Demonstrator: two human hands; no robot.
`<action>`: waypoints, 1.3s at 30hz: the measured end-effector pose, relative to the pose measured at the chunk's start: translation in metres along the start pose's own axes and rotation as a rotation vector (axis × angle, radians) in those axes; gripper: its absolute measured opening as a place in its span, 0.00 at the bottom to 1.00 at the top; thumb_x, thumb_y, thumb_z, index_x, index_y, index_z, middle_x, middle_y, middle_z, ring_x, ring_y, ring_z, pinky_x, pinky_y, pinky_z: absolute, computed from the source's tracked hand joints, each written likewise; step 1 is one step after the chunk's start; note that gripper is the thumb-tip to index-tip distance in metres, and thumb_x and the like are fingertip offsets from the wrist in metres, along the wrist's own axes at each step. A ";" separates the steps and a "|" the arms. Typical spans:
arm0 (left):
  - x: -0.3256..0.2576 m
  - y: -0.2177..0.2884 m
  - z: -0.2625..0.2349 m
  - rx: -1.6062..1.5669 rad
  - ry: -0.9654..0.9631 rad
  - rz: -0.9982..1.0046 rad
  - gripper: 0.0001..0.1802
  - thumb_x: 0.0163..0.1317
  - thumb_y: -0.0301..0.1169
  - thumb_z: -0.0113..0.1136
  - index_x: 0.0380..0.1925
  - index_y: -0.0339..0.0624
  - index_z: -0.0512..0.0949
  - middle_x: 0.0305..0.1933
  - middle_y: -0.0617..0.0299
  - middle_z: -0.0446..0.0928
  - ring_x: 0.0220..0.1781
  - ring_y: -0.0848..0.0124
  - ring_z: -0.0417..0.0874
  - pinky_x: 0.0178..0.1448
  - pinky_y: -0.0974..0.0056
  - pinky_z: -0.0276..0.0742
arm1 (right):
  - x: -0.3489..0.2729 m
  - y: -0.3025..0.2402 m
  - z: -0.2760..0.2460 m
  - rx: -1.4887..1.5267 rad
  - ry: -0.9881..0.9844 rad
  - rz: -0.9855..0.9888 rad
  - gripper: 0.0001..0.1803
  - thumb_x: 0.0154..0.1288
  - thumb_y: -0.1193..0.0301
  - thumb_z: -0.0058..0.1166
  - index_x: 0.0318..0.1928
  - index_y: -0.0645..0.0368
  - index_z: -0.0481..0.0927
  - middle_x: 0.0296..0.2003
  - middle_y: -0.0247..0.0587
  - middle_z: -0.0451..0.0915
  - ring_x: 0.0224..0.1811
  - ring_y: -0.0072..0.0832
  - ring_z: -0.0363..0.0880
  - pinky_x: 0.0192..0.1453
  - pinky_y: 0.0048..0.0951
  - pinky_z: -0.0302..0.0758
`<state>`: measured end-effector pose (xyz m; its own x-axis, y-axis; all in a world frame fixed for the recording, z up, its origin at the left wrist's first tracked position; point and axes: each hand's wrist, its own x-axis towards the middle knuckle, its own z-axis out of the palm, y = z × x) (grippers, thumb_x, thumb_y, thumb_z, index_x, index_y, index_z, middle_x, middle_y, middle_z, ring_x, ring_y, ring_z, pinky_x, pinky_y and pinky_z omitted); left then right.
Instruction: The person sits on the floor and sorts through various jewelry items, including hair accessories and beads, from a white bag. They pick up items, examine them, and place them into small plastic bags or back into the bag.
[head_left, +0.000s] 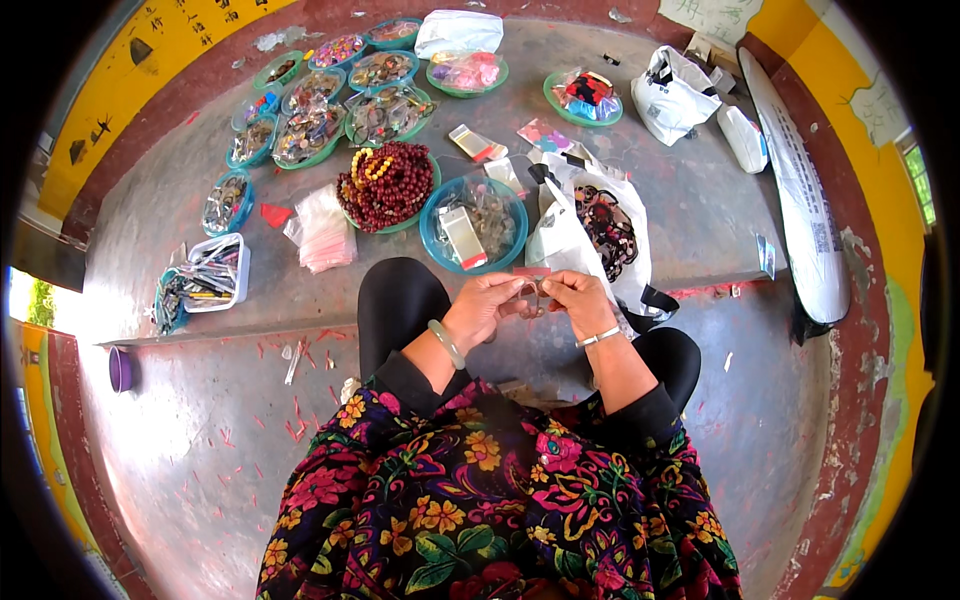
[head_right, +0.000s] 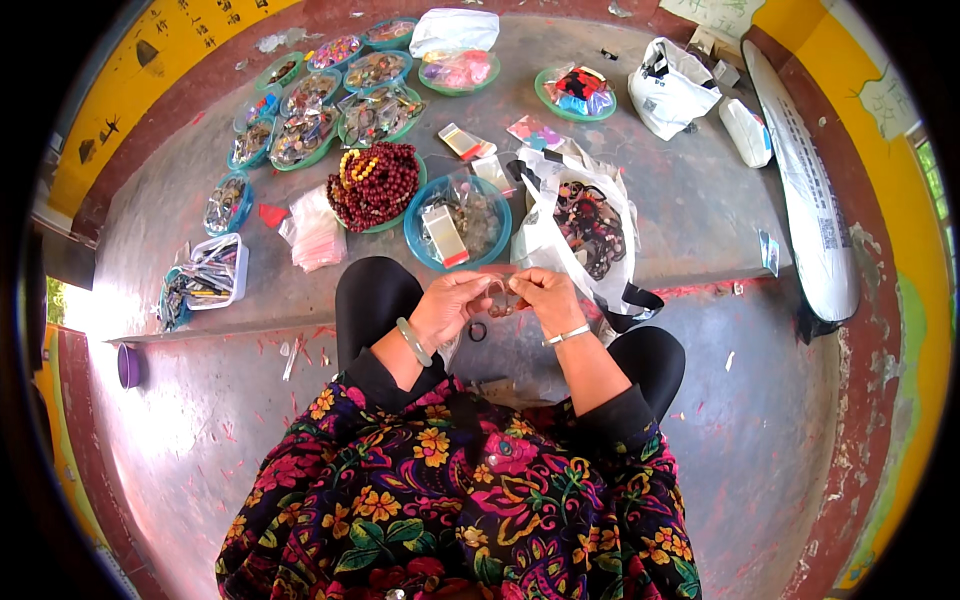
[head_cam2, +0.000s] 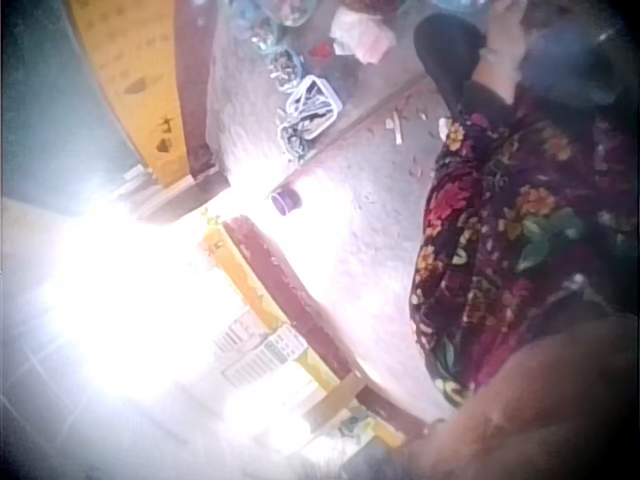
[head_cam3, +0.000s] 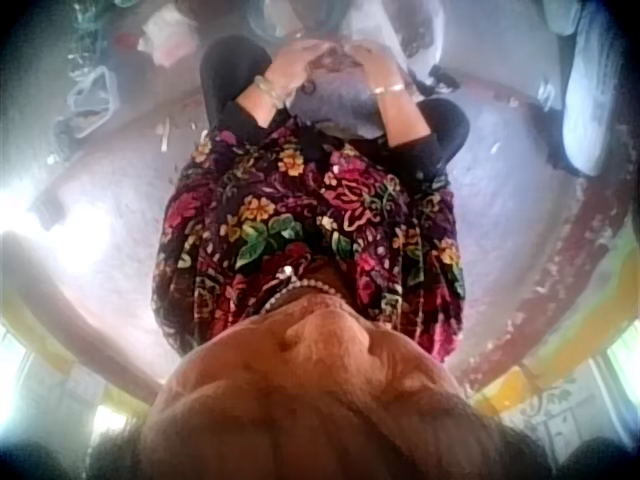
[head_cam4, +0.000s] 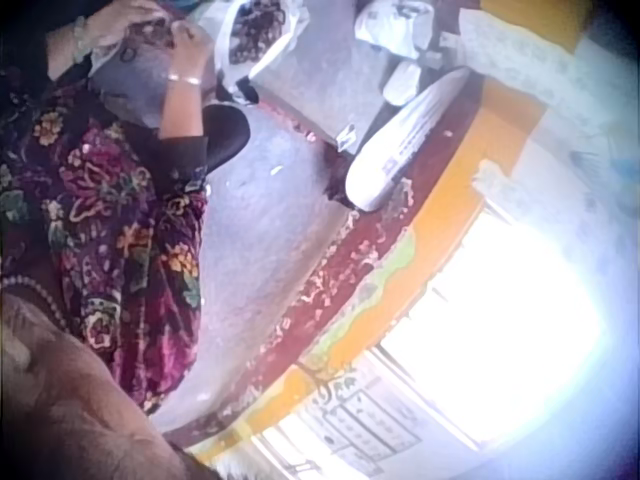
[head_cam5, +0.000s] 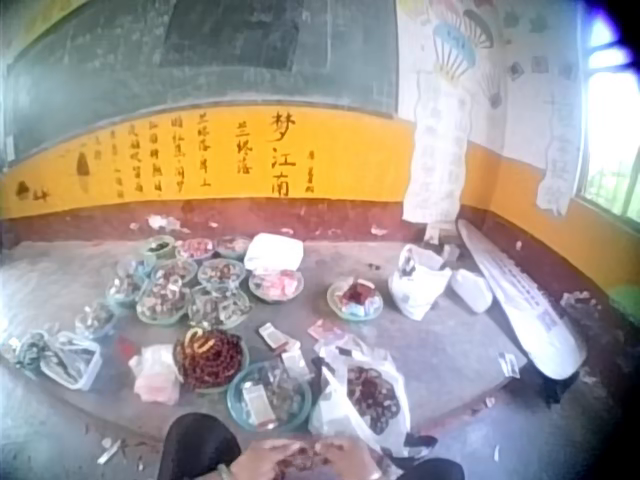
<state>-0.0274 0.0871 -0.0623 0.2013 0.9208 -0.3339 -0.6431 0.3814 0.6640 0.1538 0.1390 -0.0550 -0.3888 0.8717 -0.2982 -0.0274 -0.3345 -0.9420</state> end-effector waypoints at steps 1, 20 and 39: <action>0.000 0.001 -0.001 -0.020 -0.004 -0.004 0.10 0.62 0.26 0.52 0.40 0.32 0.75 0.40 0.57 0.78 0.37 0.73 0.79 0.45 0.71 0.77 | -0.002 -0.003 0.002 0.012 -0.017 -0.018 0.06 0.58 0.74 0.55 0.33 0.65 0.80 0.28 0.34 0.79 0.27 0.18 0.74 0.28 0.20 0.70; 0.002 -0.003 0.002 -0.042 0.009 0.012 0.07 0.60 0.24 0.53 0.36 0.32 0.77 0.41 0.55 0.78 0.40 0.72 0.80 0.47 0.69 0.79 | -0.001 0.001 0.004 -0.041 0.040 -0.033 0.05 0.55 0.75 0.58 0.32 0.63 0.81 0.26 0.31 0.79 0.26 0.16 0.74 0.27 0.18 0.72; 0.000 0.003 0.002 -0.180 -0.006 -0.029 0.08 0.59 0.21 0.53 0.38 0.28 0.75 0.39 0.50 0.78 0.40 0.68 0.81 0.47 0.66 0.79 | 0.005 0.016 -0.001 0.271 0.020 0.116 0.05 0.58 0.74 0.56 0.35 0.60 0.80 0.26 0.28 0.78 0.26 0.15 0.72 0.30 0.18 0.68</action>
<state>-0.0275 0.0880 -0.0591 0.2258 0.9105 -0.3463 -0.7588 0.3873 0.5236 0.1527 0.1383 -0.0722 -0.3856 0.8280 -0.4070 -0.2298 -0.5134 -0.8268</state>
